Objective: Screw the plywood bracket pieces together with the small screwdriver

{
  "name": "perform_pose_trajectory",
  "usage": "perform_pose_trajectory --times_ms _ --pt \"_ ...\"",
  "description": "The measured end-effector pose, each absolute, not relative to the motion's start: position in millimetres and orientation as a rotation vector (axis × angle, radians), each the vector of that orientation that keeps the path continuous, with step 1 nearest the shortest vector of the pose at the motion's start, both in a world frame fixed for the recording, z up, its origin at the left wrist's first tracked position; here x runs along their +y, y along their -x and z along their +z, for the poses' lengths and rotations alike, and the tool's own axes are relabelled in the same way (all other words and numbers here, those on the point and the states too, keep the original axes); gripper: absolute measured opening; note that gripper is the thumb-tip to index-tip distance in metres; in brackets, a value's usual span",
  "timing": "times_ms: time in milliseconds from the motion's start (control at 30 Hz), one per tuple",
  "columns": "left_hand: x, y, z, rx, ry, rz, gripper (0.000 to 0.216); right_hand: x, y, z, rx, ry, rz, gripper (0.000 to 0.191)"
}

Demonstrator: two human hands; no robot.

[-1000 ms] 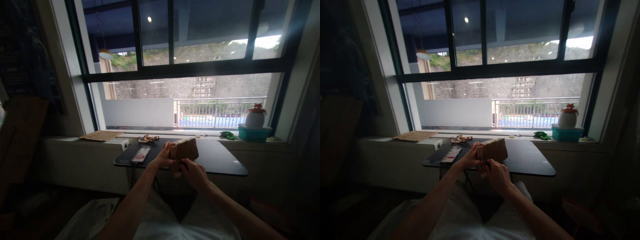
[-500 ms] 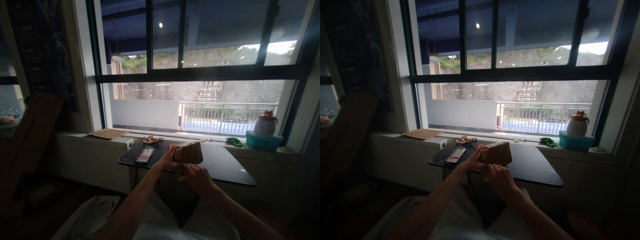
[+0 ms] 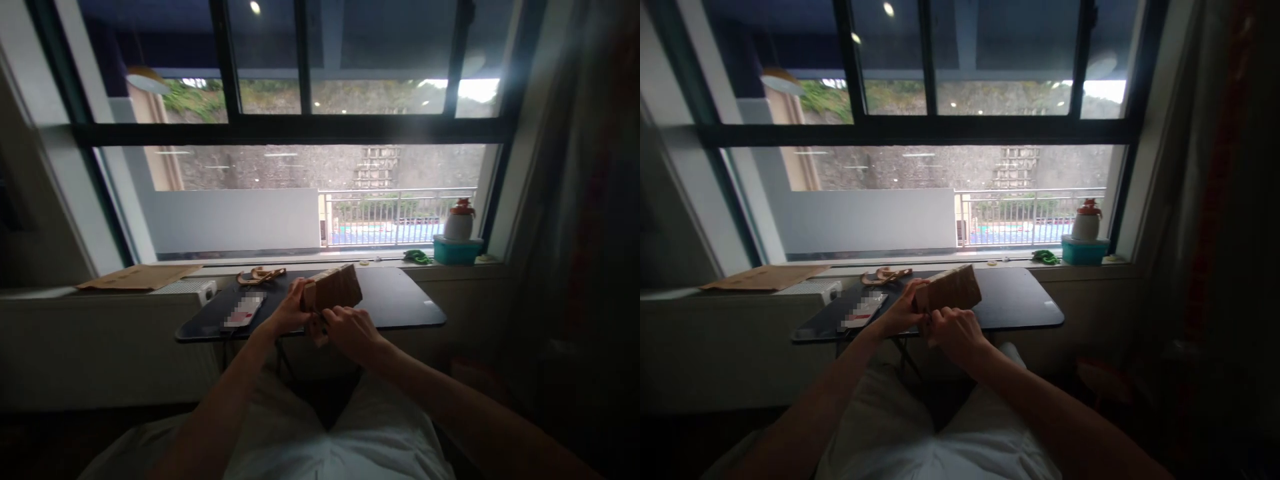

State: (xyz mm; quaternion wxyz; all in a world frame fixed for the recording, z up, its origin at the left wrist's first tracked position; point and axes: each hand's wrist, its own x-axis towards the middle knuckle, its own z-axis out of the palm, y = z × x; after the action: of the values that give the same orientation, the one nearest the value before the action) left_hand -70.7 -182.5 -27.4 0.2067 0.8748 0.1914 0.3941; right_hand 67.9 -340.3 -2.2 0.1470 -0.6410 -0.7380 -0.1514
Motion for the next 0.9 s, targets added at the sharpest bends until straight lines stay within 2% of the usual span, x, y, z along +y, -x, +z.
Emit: perform_pose_trajectory --times_ms 333,633,900 --pt "-171.4 76.1 -31.8 0.518 -2.422 1.142 0.066 -331.8 -66.0 -0.1 -2.156 1.816 -0.400 0.016" --pt "-175.8 72.1 -35.5 0.534 -2.440 1.125 0.078 -330.6 -69.1 -8.4 -2.031 1.844 -0.298 0.030" --pt "-179.7 74.1 -36.8 0.457 -2.421 1.165 0.079 -333.8 -71.3 -14.4 -1.978 1.862 -0.316 0.027"
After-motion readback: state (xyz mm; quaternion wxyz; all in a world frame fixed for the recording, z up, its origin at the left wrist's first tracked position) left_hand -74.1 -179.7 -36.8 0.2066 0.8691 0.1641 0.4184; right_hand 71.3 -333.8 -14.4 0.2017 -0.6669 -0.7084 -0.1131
